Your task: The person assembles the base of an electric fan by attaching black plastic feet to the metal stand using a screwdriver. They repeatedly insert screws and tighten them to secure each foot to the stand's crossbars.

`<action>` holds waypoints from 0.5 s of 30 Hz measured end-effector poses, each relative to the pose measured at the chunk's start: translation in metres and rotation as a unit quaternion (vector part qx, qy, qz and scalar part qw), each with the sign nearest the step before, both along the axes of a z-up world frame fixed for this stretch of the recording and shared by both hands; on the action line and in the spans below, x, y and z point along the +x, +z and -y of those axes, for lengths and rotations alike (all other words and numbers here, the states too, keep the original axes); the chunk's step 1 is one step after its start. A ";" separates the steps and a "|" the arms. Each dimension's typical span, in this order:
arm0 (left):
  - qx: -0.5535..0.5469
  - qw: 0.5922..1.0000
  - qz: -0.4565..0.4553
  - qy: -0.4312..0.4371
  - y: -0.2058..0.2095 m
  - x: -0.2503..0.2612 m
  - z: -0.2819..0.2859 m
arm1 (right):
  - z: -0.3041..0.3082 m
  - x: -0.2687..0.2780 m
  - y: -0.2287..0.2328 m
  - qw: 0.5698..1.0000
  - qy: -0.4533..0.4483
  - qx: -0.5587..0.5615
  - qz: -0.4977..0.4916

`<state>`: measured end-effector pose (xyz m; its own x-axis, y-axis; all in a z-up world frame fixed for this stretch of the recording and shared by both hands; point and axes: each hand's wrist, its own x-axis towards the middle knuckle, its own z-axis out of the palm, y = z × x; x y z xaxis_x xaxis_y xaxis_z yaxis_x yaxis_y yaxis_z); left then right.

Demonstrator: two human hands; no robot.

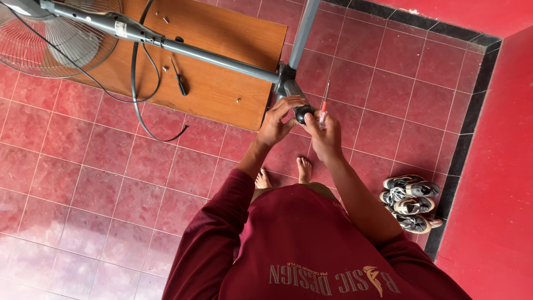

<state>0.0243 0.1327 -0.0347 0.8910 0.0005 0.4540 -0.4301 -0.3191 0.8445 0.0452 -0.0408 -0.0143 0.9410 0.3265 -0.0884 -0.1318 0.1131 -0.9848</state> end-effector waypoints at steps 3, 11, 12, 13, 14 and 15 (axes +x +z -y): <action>0.014 1.000 -0.008 0.016 0.000 0.000 0.002 | 0.002 0.001 0.005 1.000 0.005 0.009 -0.020; 0.024 1.000 -0.011 0.016 0.000 -0.004 0.002 | -0.001 -0.001 0.005 0.995 0.004 -0.101 -0.013; 0.026 1.000 -0.013 0.011 0.000 -0.003 0.002 | 0.003 0.000 0.004 1.000 0.017 -0.018 -0.015; 0.021 1.000 -0.013 0.009 0.000 -0.003 0.002 | 0.005 0.000 0.002 1.000 0.019 -0.015 -0.019; 0.017 1.000 -0.014 0.008 0.000 -0.004 0.003 | 0.007 -0.001 0.001 0.999 0.021 -0.011 -0.023; 0.013 1.000 -0.015 0.006 0.000 -0.005 0.003 | 0.008 -0.002 -0.001 0.999 0.023 -0.007 -0.028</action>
